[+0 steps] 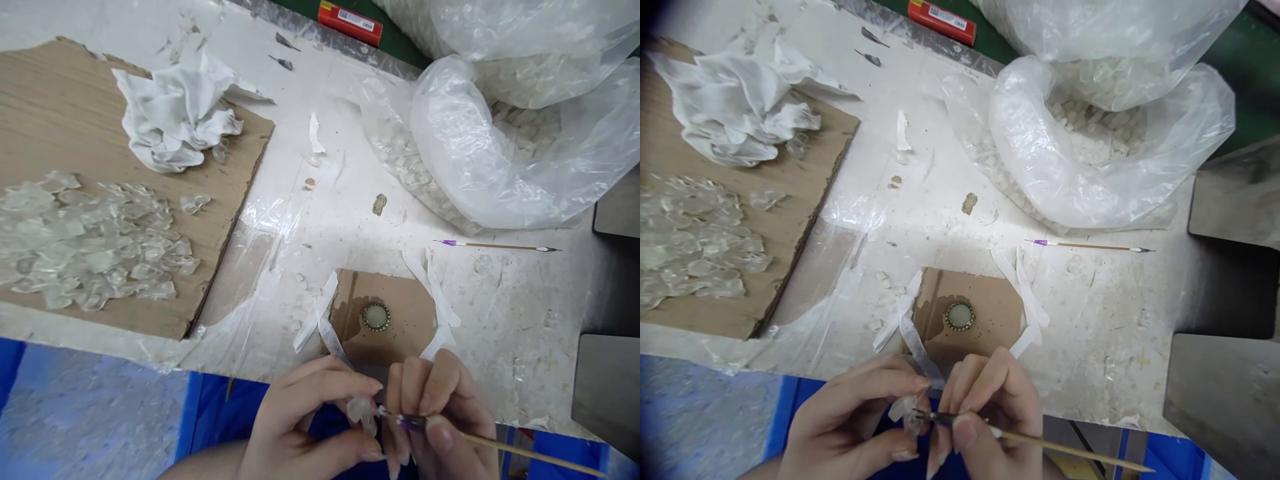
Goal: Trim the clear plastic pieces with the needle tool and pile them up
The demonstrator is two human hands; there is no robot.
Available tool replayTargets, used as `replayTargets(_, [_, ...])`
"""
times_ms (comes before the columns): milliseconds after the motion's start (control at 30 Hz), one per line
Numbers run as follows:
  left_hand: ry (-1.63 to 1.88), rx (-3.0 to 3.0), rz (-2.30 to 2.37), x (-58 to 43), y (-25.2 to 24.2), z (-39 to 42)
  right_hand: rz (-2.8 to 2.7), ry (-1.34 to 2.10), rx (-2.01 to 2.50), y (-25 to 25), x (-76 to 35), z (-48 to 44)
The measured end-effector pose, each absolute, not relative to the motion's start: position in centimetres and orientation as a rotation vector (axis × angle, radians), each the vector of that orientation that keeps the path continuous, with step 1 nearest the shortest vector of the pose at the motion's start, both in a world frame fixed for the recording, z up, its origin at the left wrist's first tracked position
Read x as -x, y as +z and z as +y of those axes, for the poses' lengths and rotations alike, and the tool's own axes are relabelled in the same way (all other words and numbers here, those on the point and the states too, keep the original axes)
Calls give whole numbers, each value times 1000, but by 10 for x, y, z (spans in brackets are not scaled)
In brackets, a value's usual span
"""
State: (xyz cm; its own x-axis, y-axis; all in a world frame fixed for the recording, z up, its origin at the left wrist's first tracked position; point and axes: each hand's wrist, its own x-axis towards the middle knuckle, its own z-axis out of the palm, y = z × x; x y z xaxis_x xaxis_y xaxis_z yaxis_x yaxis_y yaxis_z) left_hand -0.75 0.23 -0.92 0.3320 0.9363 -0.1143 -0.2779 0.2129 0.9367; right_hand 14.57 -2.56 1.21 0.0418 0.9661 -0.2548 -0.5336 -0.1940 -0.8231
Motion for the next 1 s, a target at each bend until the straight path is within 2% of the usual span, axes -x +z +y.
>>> replayTargets(233, [887, -680, 647, 4, -6, -2, -1100, 943, 1271, 4, -167, -32])
replayTargets(367, [813, -528, 503, 7, -2, 0, -1411, 1122, 1297, 6, -173, -24])
replayTargets(633, [769, -491, 486, 5, -2, 1, -1174, 1324, 975, -1, -164, -20])
replayTargets(1000, [864, -1061, 749, 15, -4, 9, -1158, 1500, 943, 3, -166, -7])
